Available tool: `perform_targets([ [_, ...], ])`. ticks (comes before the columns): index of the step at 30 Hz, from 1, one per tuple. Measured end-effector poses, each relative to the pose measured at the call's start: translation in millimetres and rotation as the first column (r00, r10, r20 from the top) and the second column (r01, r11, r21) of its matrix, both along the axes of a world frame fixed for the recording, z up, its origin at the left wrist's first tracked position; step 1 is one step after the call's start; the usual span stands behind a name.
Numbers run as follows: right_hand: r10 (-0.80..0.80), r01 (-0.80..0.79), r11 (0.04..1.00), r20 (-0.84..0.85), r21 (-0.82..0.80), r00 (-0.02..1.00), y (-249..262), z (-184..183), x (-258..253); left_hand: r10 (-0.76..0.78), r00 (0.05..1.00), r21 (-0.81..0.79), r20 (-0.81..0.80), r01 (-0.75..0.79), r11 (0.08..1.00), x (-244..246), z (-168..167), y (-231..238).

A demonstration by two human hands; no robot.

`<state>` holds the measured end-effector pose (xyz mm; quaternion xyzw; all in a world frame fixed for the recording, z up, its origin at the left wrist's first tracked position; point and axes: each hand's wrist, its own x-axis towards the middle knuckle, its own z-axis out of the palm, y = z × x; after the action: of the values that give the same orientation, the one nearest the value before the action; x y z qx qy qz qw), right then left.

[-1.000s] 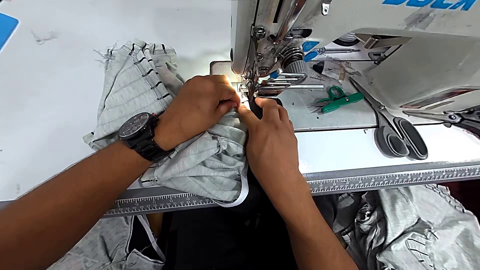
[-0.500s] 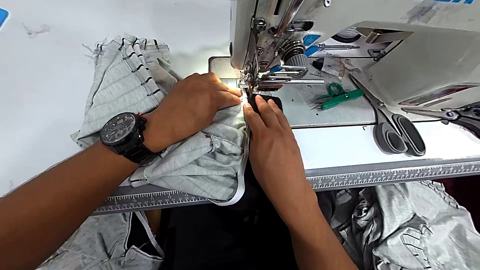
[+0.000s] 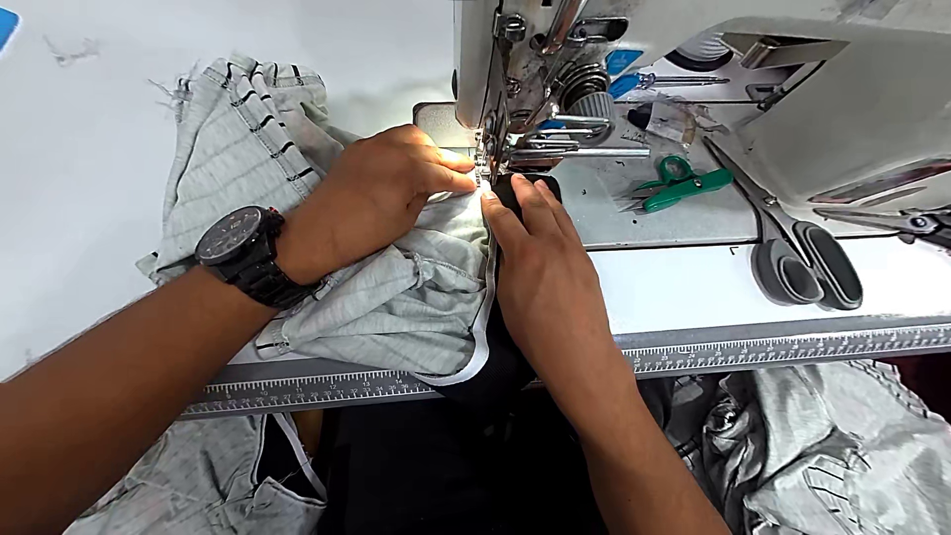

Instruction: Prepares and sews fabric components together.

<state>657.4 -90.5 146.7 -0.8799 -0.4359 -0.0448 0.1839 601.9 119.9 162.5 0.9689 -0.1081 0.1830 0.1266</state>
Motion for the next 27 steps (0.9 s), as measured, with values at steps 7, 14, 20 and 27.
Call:
perform_targets([
  [7, 0.108, -0.108, 0.994, 0.053, 0.004, 0.993, -6.1, -2.9, 16.4, 0.057, 0.998, 0.006, -0.041, -0.057, 0.998, 0.6, 2.6, -4.5],
  [14, 0.163, -0.169, 0.983, 0.086, 0.073, 0.983, -6.9, -5.9, 21.9, 0.078, 0.997, 0.019, -0.003, -0.078, 0.997, 3.5, 0.1, -3.7],
  [20, 0.182, -0.196, 0.976, 0.134, 0.097, 0.974, -2.9, -7.0, 24.8, 0.116, 0.993, -0.011, -0.023, -0.116, 0.993, 8.6, 3.8, -0.5],
  [27, 0.298, -0.308, 0.947, 0.111, 0.094, 0.948, -10.6, -2.8, 31.3, 0.156, 0.979, -0.086, -0.13, -0.168, 0.982, 14.9, 0.5, 13.8],
])
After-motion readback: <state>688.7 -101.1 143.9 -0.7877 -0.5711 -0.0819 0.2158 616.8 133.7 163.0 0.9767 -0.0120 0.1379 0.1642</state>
